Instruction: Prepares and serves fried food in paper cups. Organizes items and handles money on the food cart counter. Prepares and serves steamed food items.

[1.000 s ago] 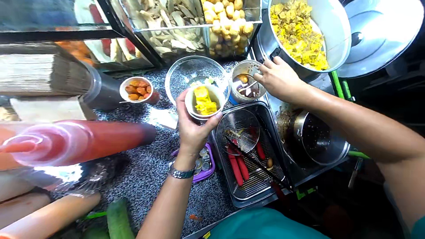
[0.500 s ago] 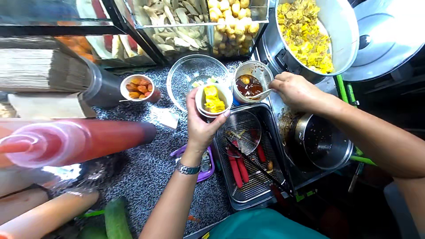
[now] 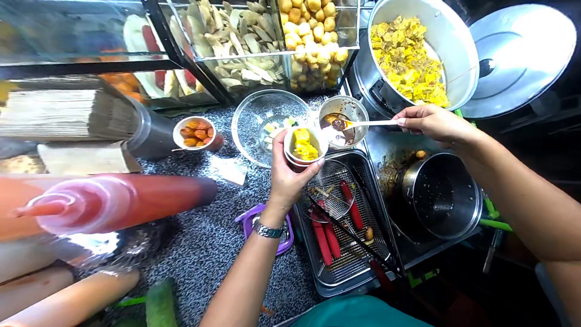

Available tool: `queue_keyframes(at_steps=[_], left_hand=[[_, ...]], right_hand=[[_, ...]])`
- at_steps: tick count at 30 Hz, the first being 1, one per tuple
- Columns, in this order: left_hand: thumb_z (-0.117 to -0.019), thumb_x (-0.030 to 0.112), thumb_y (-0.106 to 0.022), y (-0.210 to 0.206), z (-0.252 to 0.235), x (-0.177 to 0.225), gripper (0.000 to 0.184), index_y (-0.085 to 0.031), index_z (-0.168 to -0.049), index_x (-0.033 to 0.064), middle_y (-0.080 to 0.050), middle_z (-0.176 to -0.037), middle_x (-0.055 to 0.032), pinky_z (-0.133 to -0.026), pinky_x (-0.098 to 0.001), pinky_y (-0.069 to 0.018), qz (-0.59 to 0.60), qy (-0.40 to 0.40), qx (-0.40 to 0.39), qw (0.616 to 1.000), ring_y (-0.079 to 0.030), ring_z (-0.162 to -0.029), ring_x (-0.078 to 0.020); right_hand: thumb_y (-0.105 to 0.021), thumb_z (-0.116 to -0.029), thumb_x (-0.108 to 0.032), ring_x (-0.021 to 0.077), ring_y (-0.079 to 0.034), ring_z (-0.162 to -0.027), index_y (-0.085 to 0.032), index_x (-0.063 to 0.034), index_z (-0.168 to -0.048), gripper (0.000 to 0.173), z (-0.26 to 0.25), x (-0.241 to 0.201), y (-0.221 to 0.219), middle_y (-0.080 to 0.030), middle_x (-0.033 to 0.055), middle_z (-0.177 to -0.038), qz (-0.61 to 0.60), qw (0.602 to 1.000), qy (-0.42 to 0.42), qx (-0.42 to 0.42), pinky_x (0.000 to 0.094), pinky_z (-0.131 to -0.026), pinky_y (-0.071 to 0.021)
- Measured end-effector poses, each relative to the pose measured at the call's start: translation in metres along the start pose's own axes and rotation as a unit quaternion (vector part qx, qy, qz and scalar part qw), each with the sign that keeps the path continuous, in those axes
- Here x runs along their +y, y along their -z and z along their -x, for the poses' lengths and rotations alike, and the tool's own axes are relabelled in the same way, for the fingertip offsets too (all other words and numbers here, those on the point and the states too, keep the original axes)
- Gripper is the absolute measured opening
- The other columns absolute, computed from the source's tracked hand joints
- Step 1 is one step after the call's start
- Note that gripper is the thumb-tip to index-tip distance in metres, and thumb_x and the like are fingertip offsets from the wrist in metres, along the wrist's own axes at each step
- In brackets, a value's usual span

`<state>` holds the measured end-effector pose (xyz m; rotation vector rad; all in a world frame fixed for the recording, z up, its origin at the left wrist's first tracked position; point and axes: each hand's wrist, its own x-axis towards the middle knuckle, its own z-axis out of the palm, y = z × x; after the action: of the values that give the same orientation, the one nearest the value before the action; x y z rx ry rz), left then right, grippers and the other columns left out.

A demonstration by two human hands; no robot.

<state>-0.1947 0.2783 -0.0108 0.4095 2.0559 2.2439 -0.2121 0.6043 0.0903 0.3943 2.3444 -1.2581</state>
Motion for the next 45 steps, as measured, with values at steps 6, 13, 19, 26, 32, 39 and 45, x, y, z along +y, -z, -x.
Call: queue_keyframes(at_steps=[6, 13, 19, 26, 32, 39, 45], left_hand=[[-0.0775, 0.016, -0.084, -0.007, -0.006, -0.001, 0.087, -0.035, -0.149, 0.0133, -0.056, -0.137, -0.0039, -0.099, -0.0267, -0.0549, -0.015, -0.008, -0.016, 1.0, -0.061, -0.121, -0.008], [-0.0762, 0.014, -0.083, -0.011, -0.014, 0.005, 0.087, -0.034, -0.148, 0.0171, -0.057, -0.136, -0.001, -0.095, -0.0259, -0.0568, 0.018, -0.026, -0.028, 0.999, -0.062, -0.119, -0.0074], [-0.0791, 0.022, -0.085, -0.014, -0.029, 0.017, 0.083, -0.037, -0.146, 0.0165, -0.056, -0.136, 0.002, -0.1, -0.0262, -0.0547, 0.032, -0.062, -0.037, 0.997, -0.061, -0.121, -0.0071], [-0.0821, 0.026, -0.084, -0.028, -0.086, 0.051, 0.084, -0.035, -0.149, 0.0114, -0.058, -0.135, 0.0033, -0.1, -0.0265, -0.0557, 0.037, -0.12, -0.042, 0.991, -0.062, -0.12, -0.0072], [-0.0835, 0.031, -0.081, -0.103, -0.194, 0.075, 0.088, -0.029, -0.147, -0.0025, -0.06, -0.129, -0.0068, -0.101, -0.0321, -0.0555, 0.059, -0.149, -0.067, 0.985, -0.064, -0.117, -0.0113], [-0.0928, 0.027, -0.074, -0.189, -0.306, 0.071, 0.08, -0.029, -0.154, 0.0045, -0.057, -0.135, -0.011, -0.099, -0.0349, -0.056, 0.091, -0.147, -0.046, 0.984, -0.064, -0.117, -0.0165], [-0.0925, 0.03, -0.075, -0.217, -0.369, 0.04, 0.081, -0.03, -0.156, 0.0066, -0.055, -0.137, -0.0154, -0.094, -0.0352, -0.0574, 0.057, -0.115, 0.035, 0.991, -0.065, -0.114, -0.0183]], right_hand=[[-0.053, -0.1053, -0.016, 0.0045, -0.061, -0.08, -0.072, -0.0076, -0.11, 0.021, 0.045, -0.031, -0.025, -0.067, -0.0008, -0.092, 0.141, 0.951, 0.257, 0.098, 0.0231, -0.075, -0.0513], [-0.053, -0.0975, 0.004, 0.0287, -0.058, -0.08, -0.068, 0.0035, -0.119, 0.026, 0.076, -0.028, -0.055, -0.065, 0.0166, -0.093, 0.407, 0.677, 0.552, 0.266, 0.0366, -0.073, -0.0484], [-0.052, -0.103, -0.002, 0.0257, -0.062, -0.085, -0.07, 0.004, -0.114, 0.022, 0.084, -0.035, -0.034, -0.067, 0.0168, -0.093, 0.335, 0.736, 0.495, 0.319, 0.0336, -0.079, -0.0509], [-0.056, -0.1003, -0.003, 0.0402, -0.067, -0.098, -0.07, 0.0038, -0.113, 0.02, 0.028, -0.007, -0.03, -0.069, 0.0223, -0.1, 0.318, 0.876, 0.286, 0.224, 0.0547, -0.088, -0.0554], [-0.065, -0.0992, -0.036, 0.0391, -0.057, -0.127, -0.064, -0.0131, -0.14, 0.047, -0.002, 0.021, -0.001, -0.061, 0.0172, -0.138, 0.283, 0.873, 0.324, 0.23, 0.0569, -0.1, -0.0496], [-0.064, -0.1011, -0.016, 0.0589, -0.047, -0.128, -0.063, 0.0019, -0.134, 0.037, -0.038, 0.142, 0.191, -0.051, 0.035, -0.139, 0.255, 0.876, 0.049, 0.406, 0.0727, -0.101, -0.0412], [-0.077, -0.0861, 0.0, 0.0668, -0.041, -0.128, -0.055, -0.0119, -0.148, 0.066, -0.117, 0.236, 0.258, -0.041, 0.0374, -0.149, 0.327, 0.869, -0.03, 0.369, 0.08, -0.092, -0.0398]])
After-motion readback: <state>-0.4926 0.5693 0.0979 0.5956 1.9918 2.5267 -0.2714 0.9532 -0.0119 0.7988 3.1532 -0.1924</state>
